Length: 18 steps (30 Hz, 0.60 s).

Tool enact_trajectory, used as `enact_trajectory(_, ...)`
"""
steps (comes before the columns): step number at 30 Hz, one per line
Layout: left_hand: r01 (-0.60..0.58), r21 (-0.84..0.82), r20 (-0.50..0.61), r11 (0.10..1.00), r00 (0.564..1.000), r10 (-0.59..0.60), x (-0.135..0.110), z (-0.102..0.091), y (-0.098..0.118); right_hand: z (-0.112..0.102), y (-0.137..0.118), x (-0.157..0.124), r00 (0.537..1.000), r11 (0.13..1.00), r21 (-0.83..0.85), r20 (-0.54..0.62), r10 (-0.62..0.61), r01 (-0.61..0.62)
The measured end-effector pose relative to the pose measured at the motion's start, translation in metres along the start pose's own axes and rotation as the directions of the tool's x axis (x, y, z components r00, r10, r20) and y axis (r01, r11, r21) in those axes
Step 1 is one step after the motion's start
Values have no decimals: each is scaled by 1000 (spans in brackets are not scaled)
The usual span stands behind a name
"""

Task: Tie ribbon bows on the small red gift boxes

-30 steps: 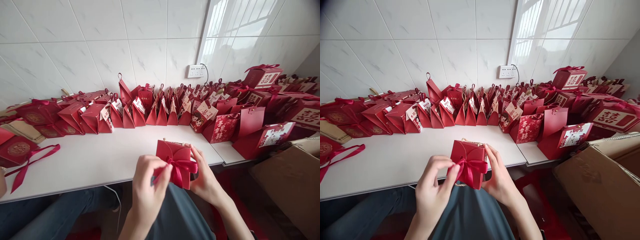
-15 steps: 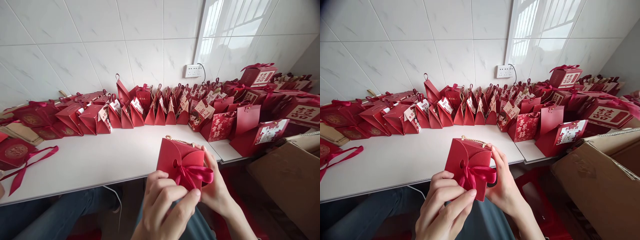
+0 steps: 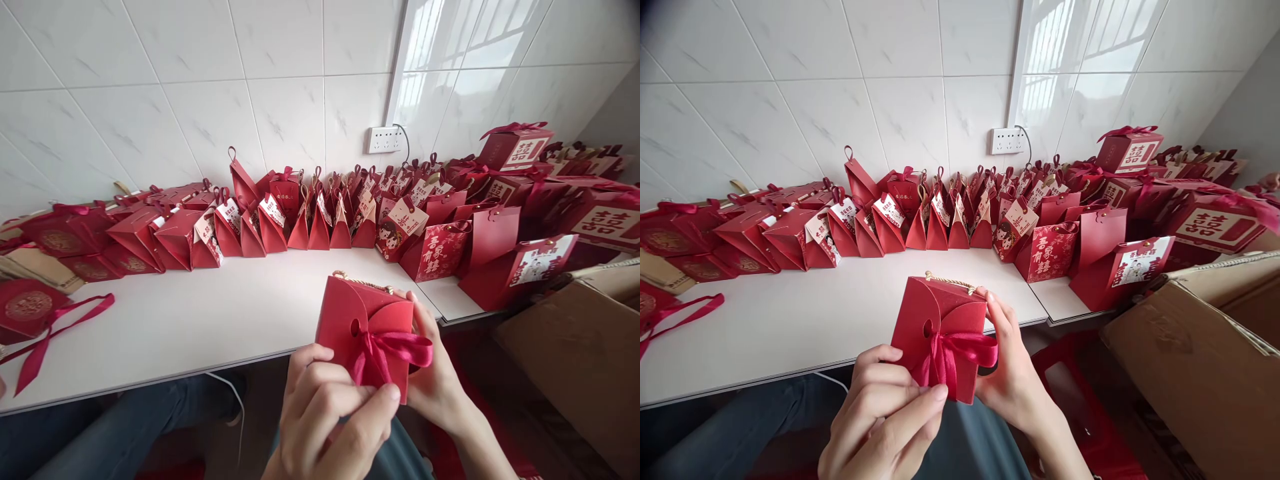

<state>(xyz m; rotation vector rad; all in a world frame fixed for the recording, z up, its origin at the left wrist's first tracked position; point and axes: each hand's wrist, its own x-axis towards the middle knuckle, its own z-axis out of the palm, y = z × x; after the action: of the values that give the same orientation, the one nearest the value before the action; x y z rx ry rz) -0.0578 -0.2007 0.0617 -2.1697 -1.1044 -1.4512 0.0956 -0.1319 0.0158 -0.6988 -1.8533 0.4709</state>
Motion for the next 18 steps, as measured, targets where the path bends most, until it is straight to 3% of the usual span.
enact_trajectory(2, 49, -23, -46, 999, 998, -50, 1, 0, -2, -1, 0, -1, 1000, 1000, -14, 3, 7, -7)
enact_trajectory(4, 215, -48, -152, 975, 964, -220, 2, 0, -12, -3, 1, -2, 1000, 999, -40, 10, 16, -15)
enact_trajectory(5, 348, -69, -192, 935, 915, -355, 3, -1, -19, -5, 2, -3, 1000, 998, -55, 18, 19, -18)
enact_trajectory(7, 634, -138, -158, 761, 744, -649, 7, 0, -38, -9, 3, -5, 999, 997, -70, 43, 34, -31)
enact_trajectory(9, 797, -255, 61, 548, 579, -813, 12, 3, -56, -13, 5, -7, 996, 996, -75, 60, 61, -56)
enact_trajectory(10, 822, -337, 183, 460, 536, -824, 16, 6, -62, -15, 7, -8, 995, 994, -78, 65, 76, -71)
enact_trajectory(12, 827, -471, 412, 307, 513, -753, 22, 13, -67, -19, 9, -9, 993, 992, -93, 71, 94, -87)
enact_trajectory(14, 828, -519, 561, 214, 519, -645, 27, 22, -61, -24, 11, -10, 992, 989, -113, 71, 106, -97)
enact_trajectory(18, 823, -512, 628, 247, 554, -546, 29, 40, -40, -36, 14, -14, 985, 978, -131, 30, 169, -164)
